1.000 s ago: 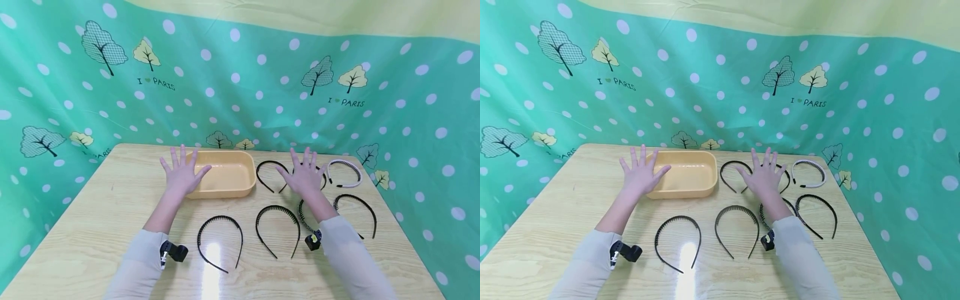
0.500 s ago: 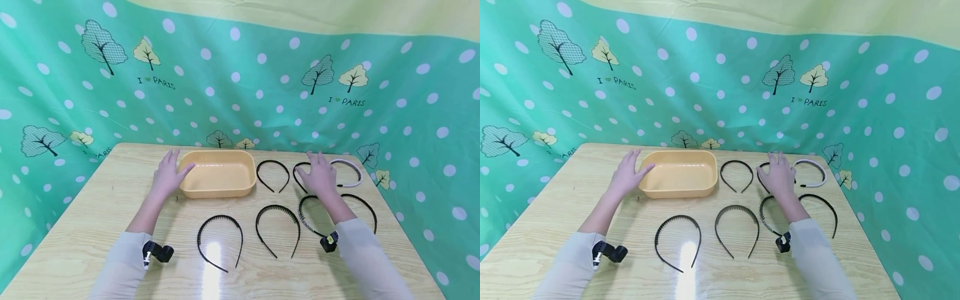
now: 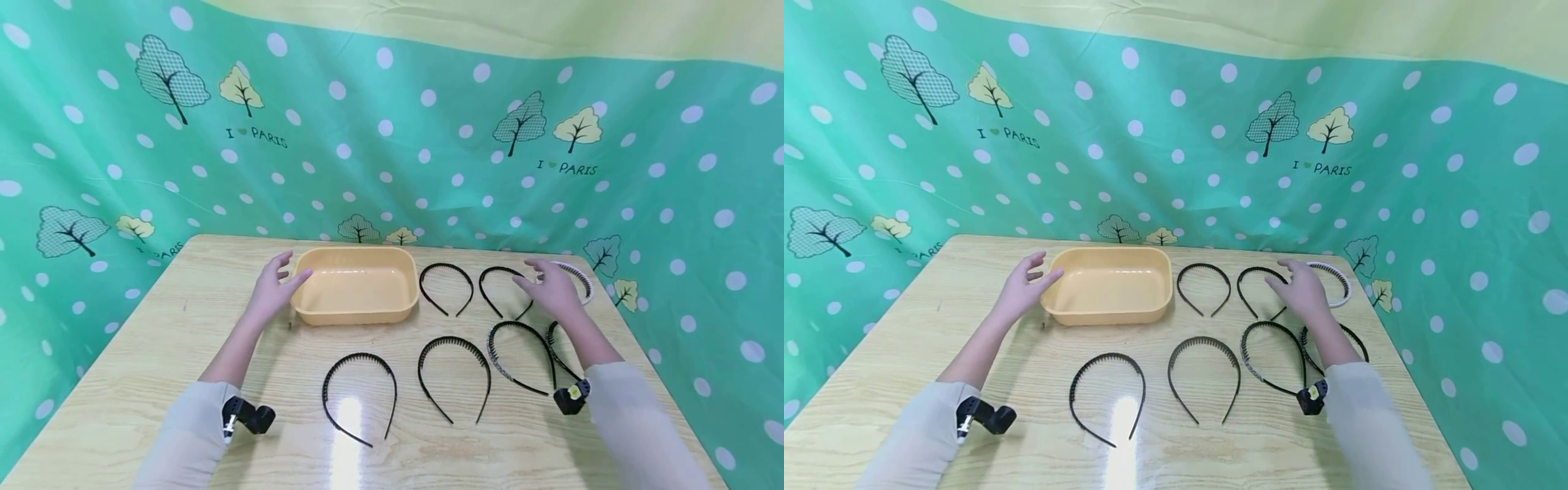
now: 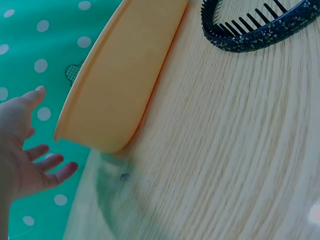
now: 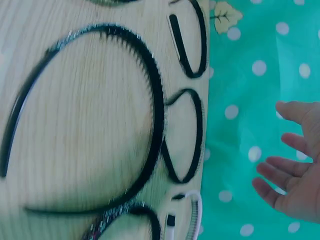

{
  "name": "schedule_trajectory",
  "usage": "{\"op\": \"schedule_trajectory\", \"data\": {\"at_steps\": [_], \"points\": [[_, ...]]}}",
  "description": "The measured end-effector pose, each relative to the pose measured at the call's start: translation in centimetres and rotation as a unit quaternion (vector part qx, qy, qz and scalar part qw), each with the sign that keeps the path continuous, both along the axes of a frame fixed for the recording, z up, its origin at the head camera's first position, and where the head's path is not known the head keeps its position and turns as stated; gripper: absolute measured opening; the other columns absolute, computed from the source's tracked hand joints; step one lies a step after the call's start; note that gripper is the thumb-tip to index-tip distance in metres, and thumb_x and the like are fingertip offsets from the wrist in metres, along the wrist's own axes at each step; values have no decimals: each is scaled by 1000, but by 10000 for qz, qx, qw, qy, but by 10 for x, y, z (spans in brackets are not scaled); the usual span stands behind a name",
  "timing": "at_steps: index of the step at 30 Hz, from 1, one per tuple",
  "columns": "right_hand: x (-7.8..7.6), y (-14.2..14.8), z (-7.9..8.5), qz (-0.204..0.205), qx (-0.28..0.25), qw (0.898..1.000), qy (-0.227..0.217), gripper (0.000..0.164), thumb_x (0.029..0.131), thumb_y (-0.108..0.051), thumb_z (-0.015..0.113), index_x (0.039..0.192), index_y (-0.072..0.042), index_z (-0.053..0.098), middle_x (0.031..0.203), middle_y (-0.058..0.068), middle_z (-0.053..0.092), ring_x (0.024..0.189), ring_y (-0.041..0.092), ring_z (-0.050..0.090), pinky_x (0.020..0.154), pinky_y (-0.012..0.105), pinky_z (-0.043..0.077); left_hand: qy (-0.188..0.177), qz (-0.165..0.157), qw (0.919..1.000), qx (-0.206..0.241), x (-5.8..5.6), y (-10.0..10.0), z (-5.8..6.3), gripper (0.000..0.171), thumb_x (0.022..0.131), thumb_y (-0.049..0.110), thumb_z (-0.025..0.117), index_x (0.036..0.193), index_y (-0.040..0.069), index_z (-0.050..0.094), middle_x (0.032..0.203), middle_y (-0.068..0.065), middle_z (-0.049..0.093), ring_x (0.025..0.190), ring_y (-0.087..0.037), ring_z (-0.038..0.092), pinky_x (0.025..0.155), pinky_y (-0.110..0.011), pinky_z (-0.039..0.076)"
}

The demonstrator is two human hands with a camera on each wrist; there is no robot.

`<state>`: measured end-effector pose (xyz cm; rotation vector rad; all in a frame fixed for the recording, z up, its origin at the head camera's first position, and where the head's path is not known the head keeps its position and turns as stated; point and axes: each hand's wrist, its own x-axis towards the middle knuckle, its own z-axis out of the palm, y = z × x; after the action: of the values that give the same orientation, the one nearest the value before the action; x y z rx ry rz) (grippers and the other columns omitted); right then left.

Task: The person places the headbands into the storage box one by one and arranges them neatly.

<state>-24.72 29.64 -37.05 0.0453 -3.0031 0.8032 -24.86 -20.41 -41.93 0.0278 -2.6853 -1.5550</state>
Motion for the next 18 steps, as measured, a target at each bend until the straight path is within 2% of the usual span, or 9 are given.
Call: {"op": "schedule_trajectory", "data": {"at_steps": [5, 9, 18], "points": [[5, 18, -2, -4, -75, 9995, -299, 66, 92, -48, 52, 136, 0, 43, 136, 28, 44, 118, 45, 46, 90, 55, 45, -204, -59, 9995, 220, -1, -2, -8, 81, 88, 48, 59, 148, 9, 21, 150, -22, 27, 130, -44, 36, 99, -52, 43], [9, 34, -5, 8, -106, 9993, -352, 63, 91, -45, 54, 133, 2, 46, 131, 30, 47, 112, 44, 49, 86, 52, 48, -338, -98, 9989, 320, -3, -2, -14, 82, 86, 49, 60, 148, 9, 23, 148, -21, 31, 125, -41, 42, 94, -48, 48], [17, 62, -14, -16, -163, 9983, -554, 64, 92, -46, 53, 132, 4, 46, 129, 33, 45, 113, 46, 48, 85, 52, 48, -355, -72, 9986, 392, -3, 1, -22, 79, 88, 44, 59, 147, 6, 24, 143, -25, 36, 122, -41, 45, 94, -46, 49]]}}
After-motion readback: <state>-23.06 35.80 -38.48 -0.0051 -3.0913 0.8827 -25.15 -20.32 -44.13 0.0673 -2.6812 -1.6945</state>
